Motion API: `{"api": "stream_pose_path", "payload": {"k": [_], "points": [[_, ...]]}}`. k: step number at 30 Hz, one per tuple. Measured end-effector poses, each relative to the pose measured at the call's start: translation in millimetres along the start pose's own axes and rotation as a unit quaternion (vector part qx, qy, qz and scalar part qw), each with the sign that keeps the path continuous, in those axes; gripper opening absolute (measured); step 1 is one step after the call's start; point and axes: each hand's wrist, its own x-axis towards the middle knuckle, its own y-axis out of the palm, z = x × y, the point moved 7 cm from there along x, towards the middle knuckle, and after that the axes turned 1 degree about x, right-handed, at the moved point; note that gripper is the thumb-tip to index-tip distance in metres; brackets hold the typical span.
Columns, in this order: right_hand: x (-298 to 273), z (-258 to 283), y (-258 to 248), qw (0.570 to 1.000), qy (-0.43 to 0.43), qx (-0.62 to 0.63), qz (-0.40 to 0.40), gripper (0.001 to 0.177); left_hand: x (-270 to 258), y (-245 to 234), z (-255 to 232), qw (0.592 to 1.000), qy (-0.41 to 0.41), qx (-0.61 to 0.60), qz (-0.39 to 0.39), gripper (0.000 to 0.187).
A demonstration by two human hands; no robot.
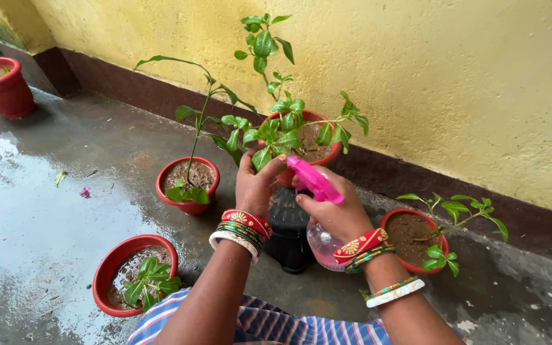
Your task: The person is using a spray bottle to mist potted plants while touching and turning the leaves by hand.
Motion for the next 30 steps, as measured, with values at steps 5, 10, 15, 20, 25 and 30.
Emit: {"api": "stream_pose_path", "payload": {"k": [5, 10, 15, 20, 25, 30], "points": [[-2.2, 8.6, -2.1, 0.995, -0.086, -0.041, -0.010, 0.041, 9.1, 0.1, 11.1, 0.997, 0.027, -0.032, 0.059, 0.054], [-2.6, 3.6, -4.0, 0.999, -0.051, -0.004, -0.015, 0.043, 20.0, -11.8, 23.2, 0.998, 0.032, -0.026, 0.052, 0.049], [-3.9, 11.5, -2.1, 0.995, -0.101, -0.013, -0.007, 0.048, 8.8, -2.6, 7.9, 0.997, 0.043, -0.027, 0.060, 0.063], [-2.4, 11.3, 1.3, 0.996, -0.087, 0.007, -0.002, 0.045, 7.4, -7.9, 11.9, 1.000, -0.005, -0.024, 0.015, 0.056], [-2.9, 17.4, 2.6, 0.995, -0.097, -0.011, -0.001, 0.041, 9.8, -4.0, 11.5, 0.996, 0.030, -0.060, 0.062, 0.053], [-3.7, 17.2, 1.1, 0.993, -0.110, 0.051, -0.009, 0.049, 0.8, -0.6, 5.8, 0.998, 0.007, -0.038, 0.048, 0.054]]}}
